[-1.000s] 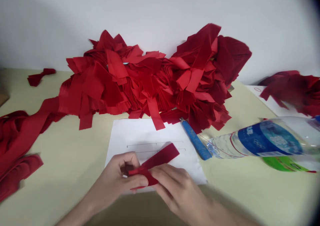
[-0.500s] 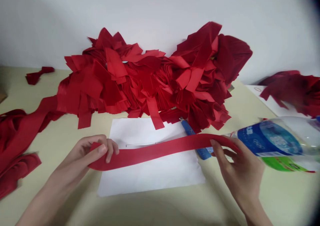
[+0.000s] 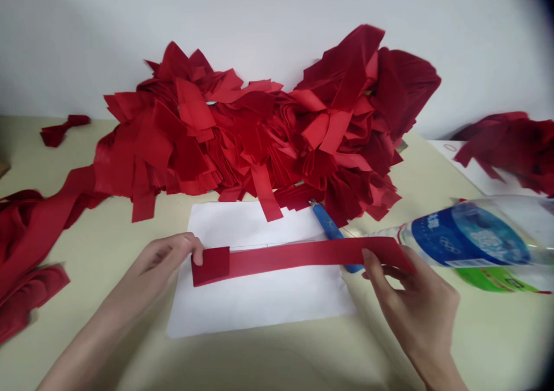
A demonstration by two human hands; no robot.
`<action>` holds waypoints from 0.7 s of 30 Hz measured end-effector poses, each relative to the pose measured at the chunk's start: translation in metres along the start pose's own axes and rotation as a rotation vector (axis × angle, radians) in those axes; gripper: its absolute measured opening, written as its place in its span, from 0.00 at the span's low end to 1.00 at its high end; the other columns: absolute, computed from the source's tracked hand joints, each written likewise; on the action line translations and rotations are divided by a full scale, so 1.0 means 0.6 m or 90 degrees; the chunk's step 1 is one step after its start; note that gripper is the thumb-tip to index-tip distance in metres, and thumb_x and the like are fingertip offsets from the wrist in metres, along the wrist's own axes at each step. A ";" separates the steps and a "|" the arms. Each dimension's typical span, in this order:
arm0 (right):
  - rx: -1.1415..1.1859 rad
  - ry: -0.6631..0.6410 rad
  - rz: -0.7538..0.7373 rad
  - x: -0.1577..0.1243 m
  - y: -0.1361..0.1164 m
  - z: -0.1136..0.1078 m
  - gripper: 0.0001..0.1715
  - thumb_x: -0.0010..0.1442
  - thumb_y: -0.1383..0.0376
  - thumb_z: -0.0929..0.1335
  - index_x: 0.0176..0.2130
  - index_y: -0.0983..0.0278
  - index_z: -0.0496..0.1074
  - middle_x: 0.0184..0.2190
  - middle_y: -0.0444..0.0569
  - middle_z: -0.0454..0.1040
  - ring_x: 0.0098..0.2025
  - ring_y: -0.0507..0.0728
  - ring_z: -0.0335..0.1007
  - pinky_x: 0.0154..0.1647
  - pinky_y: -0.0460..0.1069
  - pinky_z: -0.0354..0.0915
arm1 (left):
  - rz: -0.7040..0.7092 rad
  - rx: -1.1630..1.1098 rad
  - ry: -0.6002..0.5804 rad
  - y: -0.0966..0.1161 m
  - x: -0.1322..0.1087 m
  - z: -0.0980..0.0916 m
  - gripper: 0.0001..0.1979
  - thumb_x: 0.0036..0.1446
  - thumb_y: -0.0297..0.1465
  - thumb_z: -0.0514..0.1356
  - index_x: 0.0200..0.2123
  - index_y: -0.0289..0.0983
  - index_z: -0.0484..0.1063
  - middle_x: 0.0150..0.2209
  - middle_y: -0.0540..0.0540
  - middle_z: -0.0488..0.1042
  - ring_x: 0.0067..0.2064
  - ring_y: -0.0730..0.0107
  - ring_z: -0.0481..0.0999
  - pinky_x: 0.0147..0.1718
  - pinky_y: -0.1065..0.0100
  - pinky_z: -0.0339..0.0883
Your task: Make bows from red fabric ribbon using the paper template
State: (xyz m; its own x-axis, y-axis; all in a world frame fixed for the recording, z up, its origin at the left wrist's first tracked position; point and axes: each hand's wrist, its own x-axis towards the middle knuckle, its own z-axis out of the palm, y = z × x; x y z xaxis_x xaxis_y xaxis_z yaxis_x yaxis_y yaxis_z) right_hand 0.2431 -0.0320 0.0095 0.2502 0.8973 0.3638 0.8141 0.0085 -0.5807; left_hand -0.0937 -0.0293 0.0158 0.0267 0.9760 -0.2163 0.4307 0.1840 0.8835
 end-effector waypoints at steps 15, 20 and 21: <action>0.012 -0.055 -0.031 -0.002 -0.004 0.004 0.11 0.57 0.56 0.67 0.35 0.62 0.70 0.26 0.46 0.75 0.23 0.55 0.75 0.20 0.45 0.67 | 0.008 0.087 -0.107 0.008 -0.004 0.000 0.14 0.58 0.42 0.54 0.26 0.40 0.66 0.25 0.52 0.63 0.29 0.69 0.63 0.28 0.71 0.56; 0.014 -0.074 -0.093 -0.002 -0.015 0.010 0.08 0.58 0.60 0.67 0.37 0.62 0.69 0.26 0.45 0.74 0.24 0.53 0.74 0.22 0.44 0.68 | 0.063 0.115 -0.121 0.026 -0.001 0.038 0.05 0.57 0.38 0.58 0.35 0.44 0.68 0.35 0.53 0.71 0.38 0.67 0.69 0.37 0.70 0.61; 0.013 -0.082 -0.109 -0.002 -0.018 0.013 0.08 0.58 0.61 0.67 0.38 0.62 0.70 0.26 0.44 0.73 0.23 0.52 0.73 0.22 0.43 0.68 | 0.075 0.117 -0.130 0.029 0.002 0.050 0.06 0.57 0.36 0.57 0.38 0.45 0.68 0.39 0.52 0.72 0.42 0.66 0.69 0.40 0.69 0.62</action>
State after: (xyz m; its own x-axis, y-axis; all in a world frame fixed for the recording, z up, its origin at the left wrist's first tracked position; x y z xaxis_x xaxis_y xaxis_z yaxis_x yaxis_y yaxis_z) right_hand 0.2301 -0.0300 0.0097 0.0394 0.9307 0.3636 0.8277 0.1735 -0.5337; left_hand -0.0591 -0.0286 0.0188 0.2590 0.9422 -0.2125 0.5689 0.0290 0.8219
